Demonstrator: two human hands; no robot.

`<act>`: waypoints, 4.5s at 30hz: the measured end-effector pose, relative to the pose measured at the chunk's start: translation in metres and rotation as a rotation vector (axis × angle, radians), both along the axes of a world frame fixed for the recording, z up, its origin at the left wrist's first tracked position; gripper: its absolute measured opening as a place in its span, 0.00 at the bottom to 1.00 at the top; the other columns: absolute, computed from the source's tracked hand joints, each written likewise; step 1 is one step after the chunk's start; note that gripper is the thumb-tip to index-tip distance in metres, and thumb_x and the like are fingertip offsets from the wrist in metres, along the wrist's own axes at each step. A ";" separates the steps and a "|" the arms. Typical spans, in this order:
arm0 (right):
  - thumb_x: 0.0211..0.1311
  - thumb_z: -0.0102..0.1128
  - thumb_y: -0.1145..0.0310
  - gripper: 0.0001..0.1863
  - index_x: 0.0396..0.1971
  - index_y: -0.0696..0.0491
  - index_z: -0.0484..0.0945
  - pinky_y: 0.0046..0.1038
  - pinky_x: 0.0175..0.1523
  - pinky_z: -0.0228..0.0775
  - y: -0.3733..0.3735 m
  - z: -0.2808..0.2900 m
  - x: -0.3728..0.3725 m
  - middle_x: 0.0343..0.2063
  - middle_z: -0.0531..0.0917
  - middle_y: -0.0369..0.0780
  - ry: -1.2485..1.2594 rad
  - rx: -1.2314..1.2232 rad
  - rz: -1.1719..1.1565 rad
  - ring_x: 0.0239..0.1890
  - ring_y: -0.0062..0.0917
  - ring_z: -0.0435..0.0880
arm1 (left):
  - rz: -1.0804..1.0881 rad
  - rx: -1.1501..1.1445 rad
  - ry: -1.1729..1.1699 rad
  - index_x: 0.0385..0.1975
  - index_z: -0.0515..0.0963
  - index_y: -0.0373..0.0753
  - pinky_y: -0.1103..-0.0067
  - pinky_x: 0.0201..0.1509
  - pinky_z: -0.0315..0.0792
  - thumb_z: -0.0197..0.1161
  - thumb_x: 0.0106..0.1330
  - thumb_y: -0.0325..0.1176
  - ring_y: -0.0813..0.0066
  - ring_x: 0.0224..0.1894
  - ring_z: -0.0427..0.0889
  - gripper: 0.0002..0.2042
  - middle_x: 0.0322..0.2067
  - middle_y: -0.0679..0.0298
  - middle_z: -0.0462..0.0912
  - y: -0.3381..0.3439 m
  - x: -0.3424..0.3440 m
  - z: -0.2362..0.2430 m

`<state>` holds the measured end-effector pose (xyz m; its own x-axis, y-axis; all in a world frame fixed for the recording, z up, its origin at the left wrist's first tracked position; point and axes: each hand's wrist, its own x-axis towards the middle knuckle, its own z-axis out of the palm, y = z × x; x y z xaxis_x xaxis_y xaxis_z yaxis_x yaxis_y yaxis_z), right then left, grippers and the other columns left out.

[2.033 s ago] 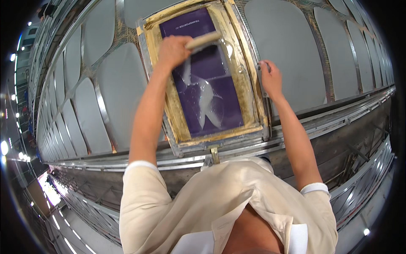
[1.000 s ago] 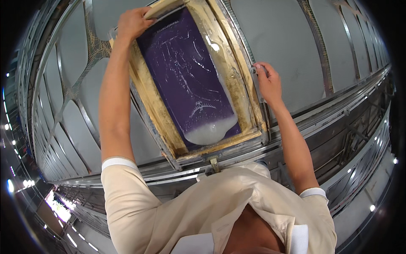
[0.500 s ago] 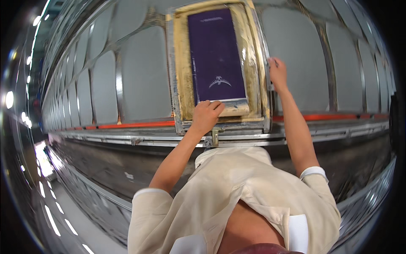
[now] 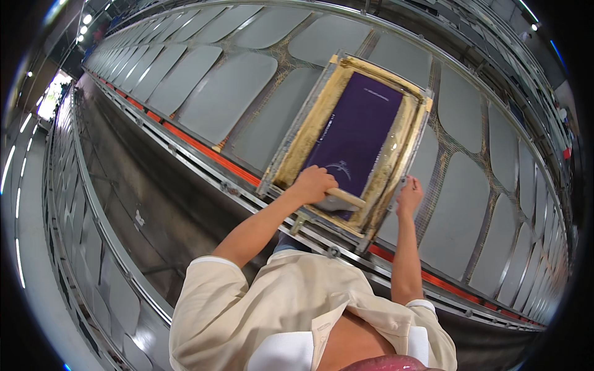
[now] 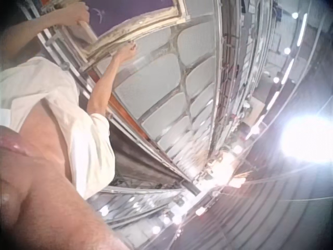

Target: The person uses a squeegee to spread purple ink across a screen-printing frame mounted on a conveyor. Another person pours a clear liquid onto the screen near the end, and the wearer spreads it with the squeegee.

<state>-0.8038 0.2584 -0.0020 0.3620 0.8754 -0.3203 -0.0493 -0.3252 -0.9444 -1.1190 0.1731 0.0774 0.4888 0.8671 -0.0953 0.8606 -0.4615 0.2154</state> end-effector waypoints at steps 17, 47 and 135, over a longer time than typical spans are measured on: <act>0.72 0.58 0.60 0.15 0.46 0.55 0.84 0.24 0.34 0.64 0.006 -0.010 0.011 0.23 0.79 0.31 -0.128 0.000 -0.061 0.25 0.16 0.71 | -0.162 0.166 -0.045 0.47 0.82 0.43 0.72 0.47 0.70 0.67 0.48 0.26 0.71 0.39 0.77 0.22 0.48 0.73 0.84 -0.075 -0.030 0.009; 0.72 0.53 0.59 0.16 0.43 0.55 0.82 0.37 0.36 0.71 0.007 0.015 -0.018 0.24 0.83 0.49 -0.538 -0.083 -0.126 0.26 0.41 0.83 | -0.116 0.147 0.053 0.38 0.84 0.48 0.58 0.45 0.77 0.70 0.57 0.43 0.49 0.42 0.84 0.12 0.34 0.56 0.86 0.443 0.034 0.018; 0.69 0.59 0.57 0.16 0.45 0.52 0.87 0.29 0.40 0.69 0.051 0.026 -0.316 0.26 0.82 0.36 -0.245 -0.203 -0.023 0.29 0.21 0.75 | -0.185 0.205 -0.107 0.46 0.82 0.41 0.70 0.43 0.70 0.65 0.44 0.23 0.68 0.40 0.79 0.23 0.44 0.69 0.82 -0.011 -0.348 0.035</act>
<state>-1.1196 0.3096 0.0240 0.4692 0.7932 -0.3883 0.1624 -0.5097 -0.8449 -1.4671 0.1617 0.1123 0.6379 0.7585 0.1332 0.7355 -0.6514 0.1866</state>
